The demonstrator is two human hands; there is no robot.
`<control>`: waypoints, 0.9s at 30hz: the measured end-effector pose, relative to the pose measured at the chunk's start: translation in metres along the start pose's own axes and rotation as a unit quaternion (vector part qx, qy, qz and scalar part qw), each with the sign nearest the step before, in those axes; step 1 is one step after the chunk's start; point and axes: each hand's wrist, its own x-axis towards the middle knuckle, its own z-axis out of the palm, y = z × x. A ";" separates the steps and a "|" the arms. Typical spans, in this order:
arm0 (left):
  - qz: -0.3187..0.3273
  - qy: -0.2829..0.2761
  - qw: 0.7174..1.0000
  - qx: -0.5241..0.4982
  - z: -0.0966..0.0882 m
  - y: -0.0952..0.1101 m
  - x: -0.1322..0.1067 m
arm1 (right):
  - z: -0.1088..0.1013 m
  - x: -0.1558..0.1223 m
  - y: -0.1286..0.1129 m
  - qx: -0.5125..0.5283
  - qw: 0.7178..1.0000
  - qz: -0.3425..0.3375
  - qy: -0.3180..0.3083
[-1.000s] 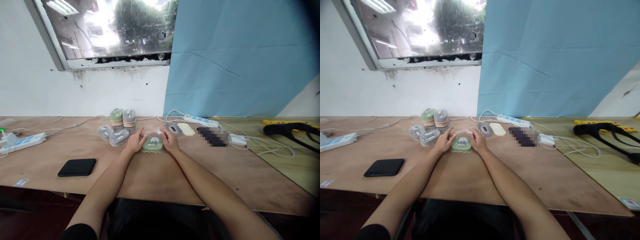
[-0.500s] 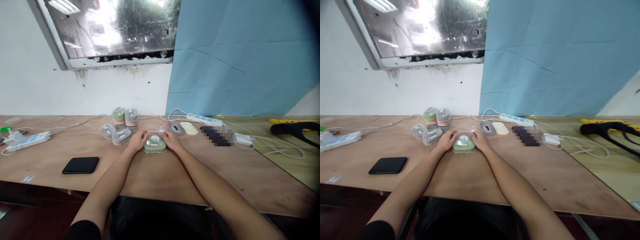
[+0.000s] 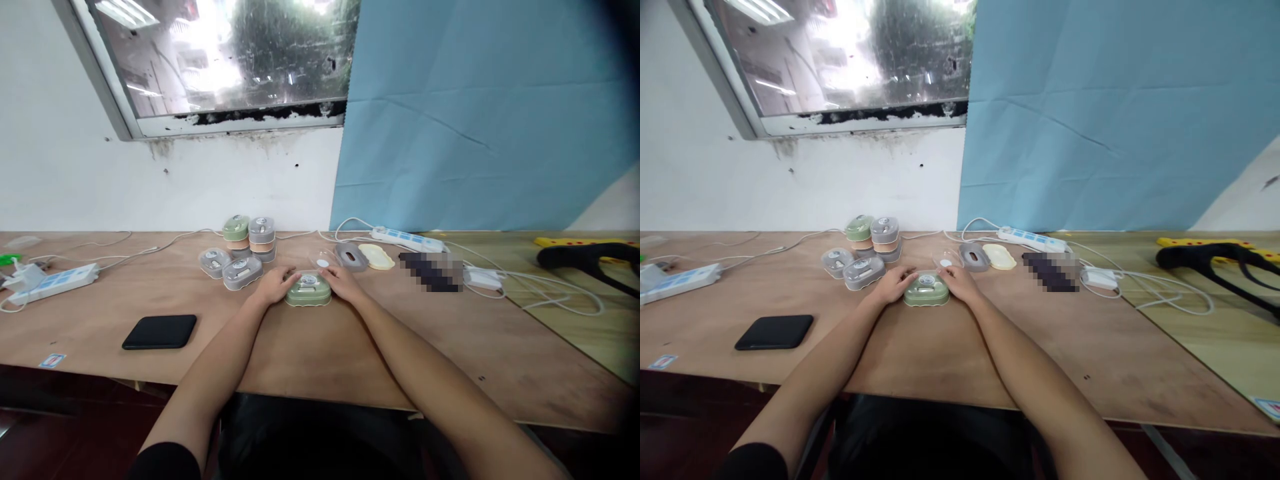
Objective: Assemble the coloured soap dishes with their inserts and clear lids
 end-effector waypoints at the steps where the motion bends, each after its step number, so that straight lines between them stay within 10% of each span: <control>1: -0.001 0.000 1.000 0.006 0.000 0.000 0.000 | 0.000 0.000 0.000 0.001 1.000 -0.002 0.000; 15: 0.104 -0.031 0.992 0.068 -0.005 0.015 -0.002 | -0.004 -0.002 0.001 0.011 0.999 -0.028 -0.016; 27: 0.059 -0.005 0.997 0.051 0.004 0.018 0.002 | -0.004 -0.001 0.001 -0.022 0.999 -0.027 0.016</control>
